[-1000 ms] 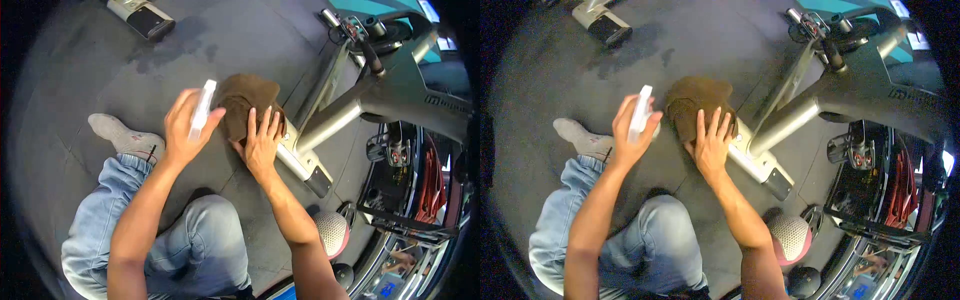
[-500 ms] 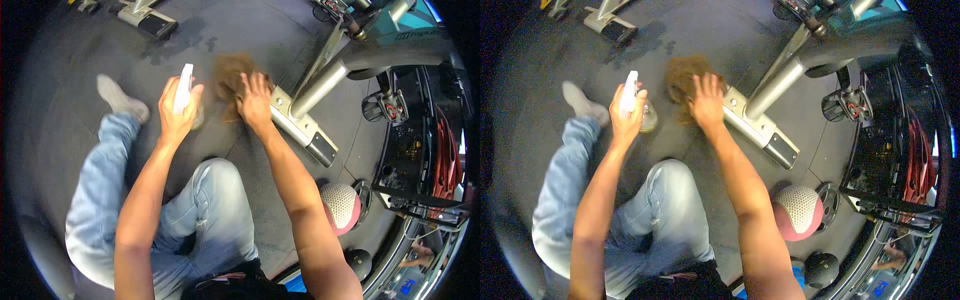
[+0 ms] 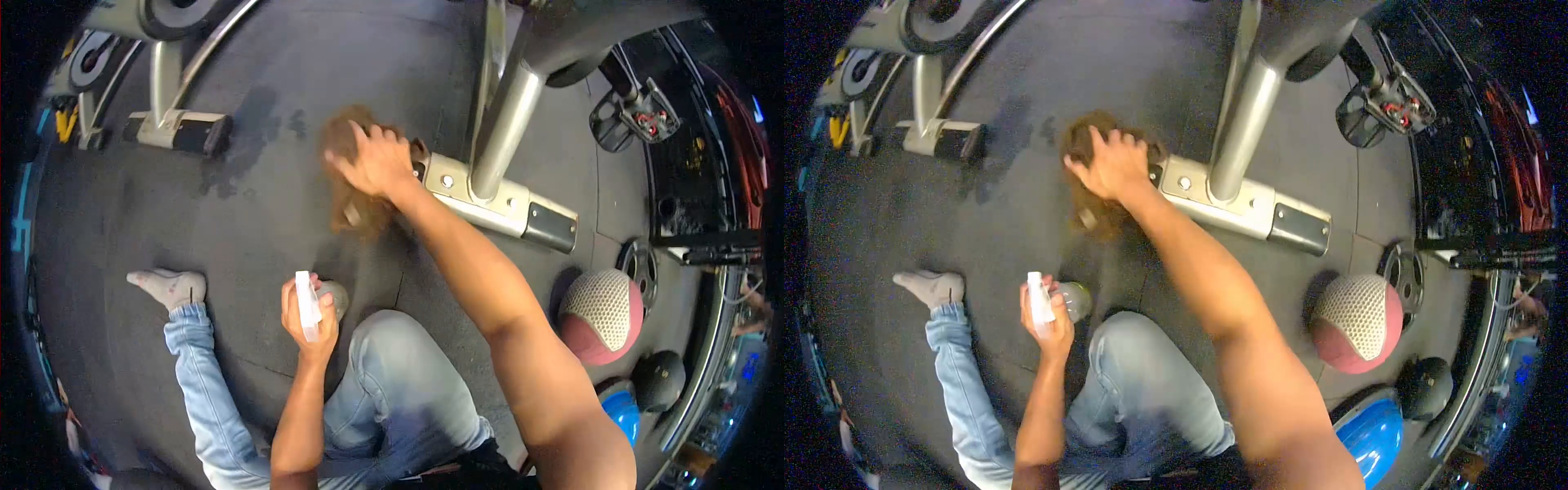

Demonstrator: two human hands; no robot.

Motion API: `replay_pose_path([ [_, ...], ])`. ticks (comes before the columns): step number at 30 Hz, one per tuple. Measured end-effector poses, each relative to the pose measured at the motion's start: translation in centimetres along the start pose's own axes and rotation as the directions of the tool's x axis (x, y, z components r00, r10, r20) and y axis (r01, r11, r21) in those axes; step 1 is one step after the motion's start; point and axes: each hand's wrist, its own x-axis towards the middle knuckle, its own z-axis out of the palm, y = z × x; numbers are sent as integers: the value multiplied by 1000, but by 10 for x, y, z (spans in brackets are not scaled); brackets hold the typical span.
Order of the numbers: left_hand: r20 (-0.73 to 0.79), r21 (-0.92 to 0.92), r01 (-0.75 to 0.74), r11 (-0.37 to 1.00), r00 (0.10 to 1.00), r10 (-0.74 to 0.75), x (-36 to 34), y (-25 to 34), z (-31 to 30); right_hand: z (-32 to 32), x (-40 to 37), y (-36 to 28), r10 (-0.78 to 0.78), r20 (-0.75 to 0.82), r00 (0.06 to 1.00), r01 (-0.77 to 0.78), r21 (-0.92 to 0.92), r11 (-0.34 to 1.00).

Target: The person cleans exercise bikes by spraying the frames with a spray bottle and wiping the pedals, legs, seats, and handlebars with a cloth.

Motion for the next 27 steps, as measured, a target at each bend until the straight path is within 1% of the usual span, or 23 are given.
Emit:
replay_pose_path([
  [2, 25, 37, 26, 999, 999, -27, 4, 0, 1, 2, 39, 0, 101, 195, 976, -130, 139, 982],
  [4, 49, 37, 27, 999, 998, -29, 7, -1, 1, -8, 46, -9, 113, 305, 946, -154, 111, 982],
  [5, 60, 46, 18, 999, 998, -21, 7, -1, 0, 1, 38, -5, 115, 314, 942, -155, 105, 982],
  [6, 62, 52, 1, 999, 998, -4, 8, -1, 0, 14, 28, 3, 47, 103, 994, -58, 110, 992],
  [7, 26, 22, -7, 1000, 1000, 7, 8, 2, 1, 22, 18, 10, -35, -119, 992, 46, 91, 995],
  [8, 8, 18, -7, 1000, 1000, 7, 7, 2, 1, 20, 2, 19, -144, -194, 970, 153, 30, 988],
  [9, 14, 31, -9, 999, 1000, 9, 5, 1, -2, 19, -17, 28, -230, -287, 930, 218, -75, 973],
  [11, 6, 44, -5, 999, 1000, 5, -2, -2, -5, 2, -65, 39, -285, -274, 918, 232, -212, 950],
  [12, -16, 73, -19, 997, 1000, 21, -6, -4, -4, 2, -83, 48, -279, -183, 943, 229, -254, 940],
  [14, -39, 102, -32, 994, 999, 36, -7, -4, -4, 6, -91, 52, -274, -145, 951, 213, -337, 917],
  [15, -50, 112, -46, 993, 997, 52, -4, -2, -3, 5, -86, 45, -267, -148, 952, 205, -336, 919],
  [16, -50, 116, -60, 991, 997, 66, -4, 1, -1, 9, -75, 35, -173, -194, 966, 116, -274, 955],
  [17, -82, 90, -36, 995, 996, 44, -7, -2, 3, 14, -62, 26, -72, -236, 969, 22, -208, 978],
  [18, -62, 77, -46, 996, 997, 51, -5, -2, 5, 23, -40, 23, -7, -280, 960, -41, -167, 985],
  [19, -66, 83, -38, 996, 997, 43, -4, -1, 5, 9, -18, 14, 126, -104, 987, -128, -16, 992],
  [20, -69, 91, -24, 996, 997, 31, -5, 0, 5, -3, -1, 8, 170, 55, 984, -170, 3, 985],
  [21, -59, 111, -22, 994, 998, 29, -5, -1, 4, -7, 9, 6, 183, 133, 974, -186, 11, 982],
  [22, -65, 93, 5, 996, 998, 1, -7, -3, 3, -4, 5, 9, 198, 133, 971, -201, 8, 980],
  [24, -17, 55, 48, 997, 999, -47, -12, -10, -2, -1, -5, 18, 51, -13, 999, -52, -33, 998],
  [25, -35, 44, 46, 998, 998, -44, -10, -15, -3, -4, -15, 26, 3, 19, 1000, -2, -58, 998],
  [26, -35, 67, 1, 998, 999, 1, -11, -19, -3, -3, -28, 35, -17, 18, 1000, 18, -76, 997],
  [27, -28, 90, -36, 995, 999, 39, -14, -19, -2, 1, -48, 48, -156, -152, 976, 128, -180, 975],
])
